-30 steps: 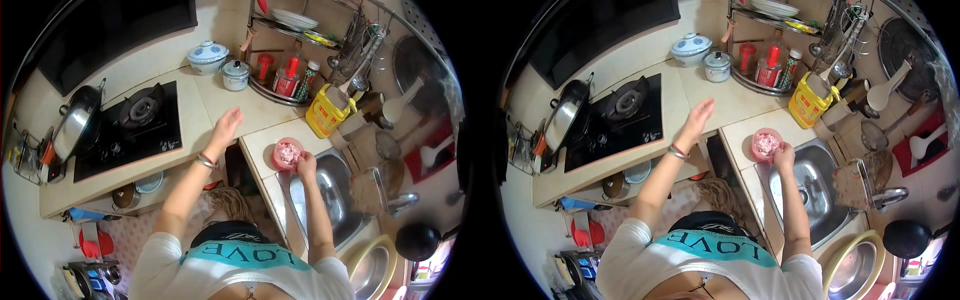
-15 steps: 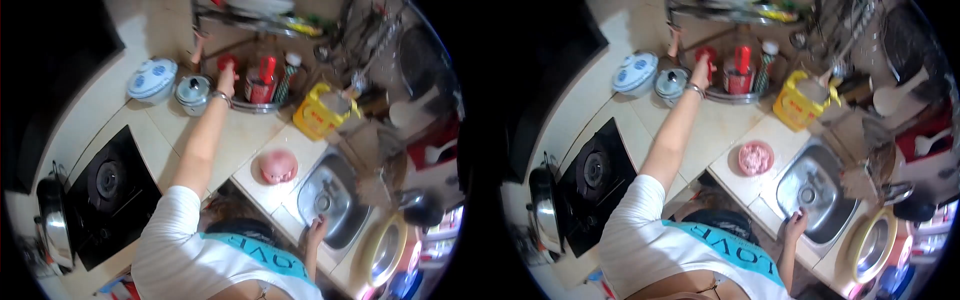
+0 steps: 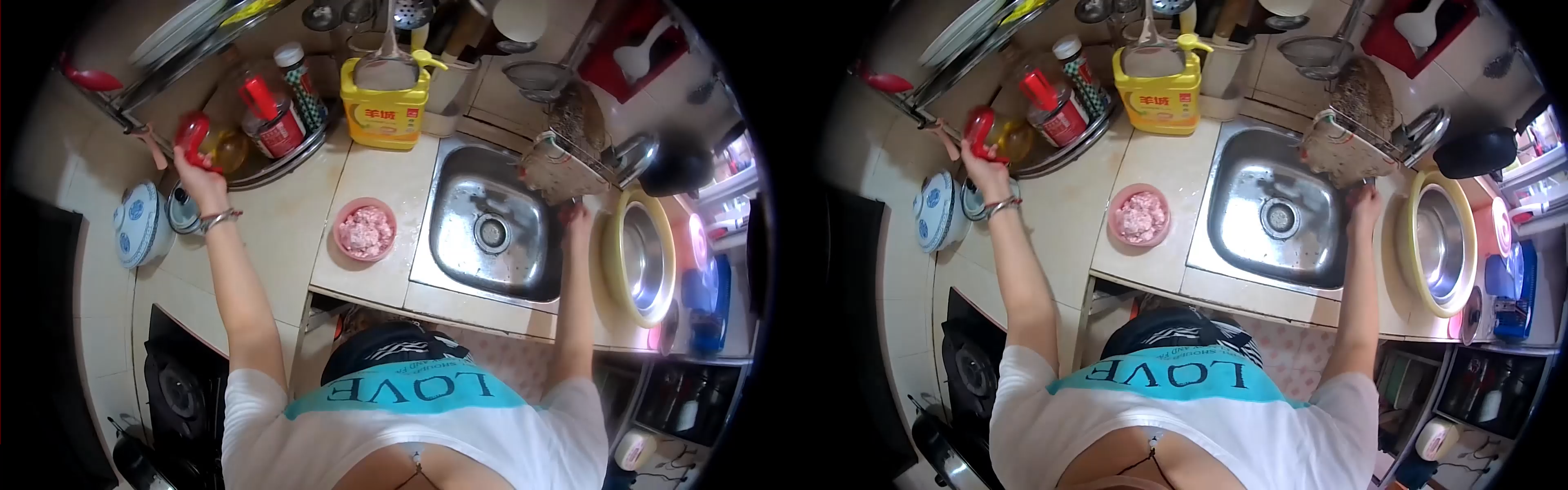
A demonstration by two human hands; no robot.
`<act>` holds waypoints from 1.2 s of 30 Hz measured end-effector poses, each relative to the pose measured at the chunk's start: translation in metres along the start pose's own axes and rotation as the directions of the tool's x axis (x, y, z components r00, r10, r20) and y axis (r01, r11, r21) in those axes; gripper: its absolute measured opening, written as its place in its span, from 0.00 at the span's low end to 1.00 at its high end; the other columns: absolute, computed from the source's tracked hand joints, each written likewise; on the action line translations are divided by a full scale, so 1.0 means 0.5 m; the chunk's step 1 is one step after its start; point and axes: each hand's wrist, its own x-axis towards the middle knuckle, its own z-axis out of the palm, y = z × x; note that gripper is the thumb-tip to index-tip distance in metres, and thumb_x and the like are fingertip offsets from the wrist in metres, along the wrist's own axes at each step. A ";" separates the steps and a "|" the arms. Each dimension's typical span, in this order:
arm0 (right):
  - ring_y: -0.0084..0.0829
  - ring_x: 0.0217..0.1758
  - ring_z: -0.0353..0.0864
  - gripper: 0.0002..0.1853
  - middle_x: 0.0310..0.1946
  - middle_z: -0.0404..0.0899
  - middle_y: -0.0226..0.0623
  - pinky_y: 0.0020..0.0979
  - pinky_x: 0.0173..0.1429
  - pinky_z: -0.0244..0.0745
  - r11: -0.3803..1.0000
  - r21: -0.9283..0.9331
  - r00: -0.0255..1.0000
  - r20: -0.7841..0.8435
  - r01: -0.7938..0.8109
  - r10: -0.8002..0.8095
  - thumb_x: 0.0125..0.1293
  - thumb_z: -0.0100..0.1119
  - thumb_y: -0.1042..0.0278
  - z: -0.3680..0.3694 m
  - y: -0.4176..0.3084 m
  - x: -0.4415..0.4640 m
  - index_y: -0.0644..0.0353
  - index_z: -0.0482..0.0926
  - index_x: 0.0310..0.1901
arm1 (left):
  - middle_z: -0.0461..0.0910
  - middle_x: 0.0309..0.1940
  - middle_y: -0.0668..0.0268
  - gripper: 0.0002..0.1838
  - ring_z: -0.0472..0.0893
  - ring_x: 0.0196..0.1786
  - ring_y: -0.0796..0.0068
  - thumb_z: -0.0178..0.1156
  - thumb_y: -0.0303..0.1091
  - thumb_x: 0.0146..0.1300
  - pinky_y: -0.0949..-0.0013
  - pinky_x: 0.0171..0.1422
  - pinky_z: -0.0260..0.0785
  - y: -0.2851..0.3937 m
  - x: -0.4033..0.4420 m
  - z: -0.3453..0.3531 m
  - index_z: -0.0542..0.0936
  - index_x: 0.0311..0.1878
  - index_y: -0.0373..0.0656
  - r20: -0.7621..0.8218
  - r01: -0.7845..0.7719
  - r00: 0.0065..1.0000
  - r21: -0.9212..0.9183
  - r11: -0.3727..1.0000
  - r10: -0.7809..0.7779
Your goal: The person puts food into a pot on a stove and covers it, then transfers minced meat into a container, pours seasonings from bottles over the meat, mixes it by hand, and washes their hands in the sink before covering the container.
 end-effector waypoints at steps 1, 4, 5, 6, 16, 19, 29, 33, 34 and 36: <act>0.25 0.28 0.72 0.11 0.27 0.72 0.32 0.25 0.32 0.71 0.996 0.086 0.996 -0.089 0.035 -0.027 0.64 0.47 0.62 -0.016 0.016 0.085 0.60 0.71 0.41 | 0.65 0.16 0.72 0.13 0.62 0.17 0.82 0.53 0.44 0.61 0.79 0.25 0.59 0.014 -0.017 0.000 0.70 0.31 0.45 -0.015 -0.016 1.000 0.024 1.000 0.017; 0.30 0.29 0.74 0.13 0.31 0.76 0.36 0.30 0.34 0.73 0.958 0.286 0.986 -0.157 -0.012 0.059 0.63 0.48 0.60 -0.012 -0.054 0.146 0.61 0.74 0.40 | 0.65 0.16 0.72 0.12 0.61 0.16 0.83 0.53 0.44 0.61 0.80 0.26 0.60 0.085 -0.099 -0.003 0.71 0.33 0.45 0.044 -0.064 0.997 0.073 0.995 0.061; 0.33 0.32 0.75 0.15 0.34 0.76 0.39 0.33 0.37 0.73 0.952 0.304 0.997 -0.048 -0.037 0.054 0.62 0.48 0.58 -0.052 0.005 0.254 0.62 0.75 0.42 | 0.66 0.16 0.72 0.12 0.61 0.15 0.83 0.54 0.43 0.61 0.79 0.25 0.60 0.109 -0.114 -0.020 0.72 0.34 0.44 0.090 -0.016 0.996 0.083 0.996 0.009; 0.36 0.34 0.76 0.18 0.37 0.77 0.41 0.37 0.40 0.74 0.946 0.316 0.997 0.062 -0.065 0.047 0.62 0.48 0.57 -0.096 0.067 0.363 0.63 0.75 0.43 | 0.66 0.15 0.72 0.11 0.60 0.14 0.83 0.55 0.41 0.60 0.79 0.24 0.61 0.130 -0.117 -0.041 0.73 0.33 0.43 0.118 0.028 0.992 0.103 0.994 -0.040; 0.33 0.34 0.76 0.14 0.36 0.76 0.39 0.34 0.40 0.75 0.913 0.376 0.973 -0.095 -0.161 0.211 0.62 0.47 0.60 -0.062 0.017 0.458 0.60 0.74 0.43 | 0.67 0.11 0.72 0.14 0.62 0.14 0.85 0.55 0.41 0.59 0.82 0.21 0.56 0.234 -0.272 0.006 0.75 0.30 0.38 0.115 0.351 0.760 0.756 0.553 -0.640; 0.33 0.35 0.76 0.13 0.36 0.76 0.38 0.33 0.40 0.75 0.902 0.393 0.974 -0.060 -0.179 0.219 0.62 0.47 0.61 -0.057 0.018 0.435 0.59 0.73 0.43 | 0.66 0.11 0.74 0.17 0.61 0.13 0.88 0.58 0.46 0.56 0.83 0.17 0.51 0.220 -0.303 0.048 0.77 0.26 0.39 0.115 0.218 0.701 0.905 0.365 -0.704; 0.29 0.26 0.73 0.06 0.25 0.73 0.37 0.27 0.30 0.74 0.464 0.467 0.658 0.536 -0.753 0.529 0.60 0.49 0.71 0.030 0.181 -0.063 0.62 0.73 0.30 | 0.65 0.10 0.76 0.21 0.59 0.15 0.88 0.61 0.50 0.53 0.80 0.18 0.48 0.160 -0.330 0.113 0.81 0.22 0.37 0.213 -0.270 0.645 0.962 0.041 -0.734; 0.23 0.21 0.69 0.06 0.21 0.70 0.32 0.22 0.21 0.65 0.318 0.545 0.581 0.419 -0.776 0.698 0.63 0.46 0.72 0.084 0.154 -0.104 0.63 0.72 0.37 | 0.67 0.08 0.69 0.27 0.66 0.15 0.81 0.61 0.55 0.49 0.76 0.21 0.55 0.167 -0.347 0.158 0.78 0.16 0.35 0.232 -0.388 0.589 0.921 -0.019 -0.774; 0.22 0.19 0.68 0.06 0.20 0.69 0.31 0.21 0.18 0.62 0.366 0.438 0.566 0.537 -0.821 0.626 0.64 0.45 0.72 0.065 0.190 -0.097 0.63 0.72 0.37 | 0.68 0.07 0.65 0.30 0.69 0.15 0.78 0.61 0.57 0.48 0.75 0.22 0.59 0.167 -0.352 0.165 0.77 0.14 0.34 0.250 -0.418 0.582 0.908 -0.021 -0.774; 0.20 0.16 0.65 0.06 0.18 0.68 0.29 0.22 0.14 0.56 0.529 0.272 0.580 0.557 -0.804 0.595 0.64 0.45 0.71 0.053 0.184 -0.109 0.62 0.72 0.38 | 0.69 0.08 0.64 0.30 0.69 0.14 0.76 0.60 0.56 0.48 0.73 0.22 0.60 0.165 -0.356 0.173 0.76 0.14 0.33 0.268 -0.458 0.573 0.889 -0.031 -0.774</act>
